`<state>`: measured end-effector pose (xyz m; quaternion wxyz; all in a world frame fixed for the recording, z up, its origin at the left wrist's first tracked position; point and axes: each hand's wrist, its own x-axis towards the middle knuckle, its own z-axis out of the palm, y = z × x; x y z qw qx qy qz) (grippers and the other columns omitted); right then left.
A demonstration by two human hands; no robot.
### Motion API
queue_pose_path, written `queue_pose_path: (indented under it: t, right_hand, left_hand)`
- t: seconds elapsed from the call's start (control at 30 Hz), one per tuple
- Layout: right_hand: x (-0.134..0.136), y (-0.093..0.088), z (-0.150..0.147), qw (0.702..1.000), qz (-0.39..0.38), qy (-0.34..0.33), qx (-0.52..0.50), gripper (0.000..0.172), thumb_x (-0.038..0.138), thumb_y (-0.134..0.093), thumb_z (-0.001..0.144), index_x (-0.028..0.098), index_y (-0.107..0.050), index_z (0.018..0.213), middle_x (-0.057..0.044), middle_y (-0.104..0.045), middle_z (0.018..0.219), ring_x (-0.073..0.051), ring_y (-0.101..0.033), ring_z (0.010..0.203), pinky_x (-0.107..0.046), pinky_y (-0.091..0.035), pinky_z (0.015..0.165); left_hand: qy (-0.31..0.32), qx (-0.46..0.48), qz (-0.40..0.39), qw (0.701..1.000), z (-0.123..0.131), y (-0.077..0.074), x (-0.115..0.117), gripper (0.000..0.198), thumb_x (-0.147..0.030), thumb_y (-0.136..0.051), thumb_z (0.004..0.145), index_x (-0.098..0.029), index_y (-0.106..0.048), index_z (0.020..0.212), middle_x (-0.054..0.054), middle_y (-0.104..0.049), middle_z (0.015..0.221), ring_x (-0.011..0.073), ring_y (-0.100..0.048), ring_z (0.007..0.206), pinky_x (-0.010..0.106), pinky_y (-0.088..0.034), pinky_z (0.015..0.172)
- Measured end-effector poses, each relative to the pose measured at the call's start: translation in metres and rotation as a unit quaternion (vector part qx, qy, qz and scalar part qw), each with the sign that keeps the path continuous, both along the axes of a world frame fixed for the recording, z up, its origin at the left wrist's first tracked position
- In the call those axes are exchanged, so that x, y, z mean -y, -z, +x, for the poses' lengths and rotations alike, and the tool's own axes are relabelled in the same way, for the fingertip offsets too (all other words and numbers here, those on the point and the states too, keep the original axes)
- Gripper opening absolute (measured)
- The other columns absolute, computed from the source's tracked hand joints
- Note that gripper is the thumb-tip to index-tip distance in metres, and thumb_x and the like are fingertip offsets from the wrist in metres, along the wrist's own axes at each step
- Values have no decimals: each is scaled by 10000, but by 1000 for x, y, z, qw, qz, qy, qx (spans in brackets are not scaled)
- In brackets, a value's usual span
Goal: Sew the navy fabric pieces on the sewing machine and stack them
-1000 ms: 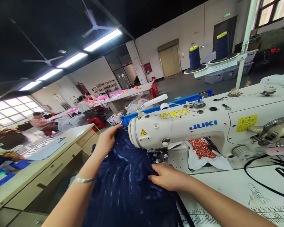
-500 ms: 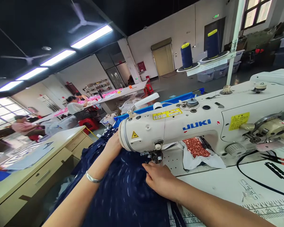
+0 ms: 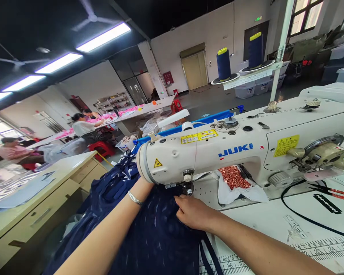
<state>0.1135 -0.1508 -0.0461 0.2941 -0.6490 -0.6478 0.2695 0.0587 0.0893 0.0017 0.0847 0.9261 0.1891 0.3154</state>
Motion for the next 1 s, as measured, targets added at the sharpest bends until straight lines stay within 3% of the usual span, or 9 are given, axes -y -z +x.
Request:
queue_pose_path:
  t: [0.1,0.23,0.33,0.43,0.5,0.6,0.77,1.0]
  right_hand:
    - [0,3,1,1000,10,-2,13,444,131,-389,829,145,-568,1234,-118,-614,1085,-245,-596,1006,-332,-442,884]
    - [0,2,1,999,14,10,33,364,125,-391,816,121,-614,1104,-120,-632,1005,-238,-611,926,-313,-451,820]
    - [-3,2,-1,999,22,12,31,369,114,-415,793,128,-627,1095,-123,-649,1053,-239,-613,976,-298,-443,832]
    - [-8,5,-2,999,27,15,38,363,136,-435,788,152,-640,1087,-111,-664,1083,-240,-617,1008,-292,-439,832]
    - [-10,7,-4,998,22,20,54,375,160,-431,802,159,-638,1115,-112,-665,1096,-247,-621,1016,-304,-443,833]
    - [-10,8,-6,997,21,29,66,418,167,-413,811,159,-618,1176,-117,-652,1137,-260,-616,1048,-327,-450,858]
    - [-3,0,-9,993,-2,88,75,419,147,-386,801,147,-617,1150,-116,-646,1101,-265,-647,972,-342,-484,807]
    - [3,-12,-13,987,-54,104,110,426,120,-387,830,104,-594,1203,-133,-635,1124,-304,-645,986,-399,-511,820]
  left_hand:
    - [-29,12,-17,999,-6,3,11,315,-314,-444,966,-174,-556,1224,128,-558,1313,290,-471,1268,552,-368,1094]
    - [-37,4,0,999,-42,10,51,347,-219,-397,937,-136,-510,1255,171,-509,1347,315,-345,1371,548,-301,1146]
    - [-17,-66,71,995,-72,18,88,347,-167,-374,932,-140,-518,1248,186,-524,1287,341,-402,1312,599,-345,1088]
    - [-14,-128,90,988,-88,24,109,254,-189,-437,940,-153,-606,1126,159,-576,1179,323,-502,1188,553,-441,1011]
    - [34,-208,67,975,-88,25,110,242,-152,-448,936,-179,-655,1057,110,-632,1103,276,-563,1114,522,-442,1026]
    - [89,-299,27,950,-81,23,98,332,-83,-441,917,-208,-658,1135,74,-680,1089,244,-594,1114,509,-406,1073]
    - [120,-259,-24,958,-64,21,75,408,-17,-413,881,-208,-662,1141,86,-686,1144,228,-616,1117,394,-479,1016]
    - [128,-207,-21,970,-45,36,62,280,-79,-495,883,-165,-648,1103,106,-709,1058,270,-655,1028,461,-508,972]
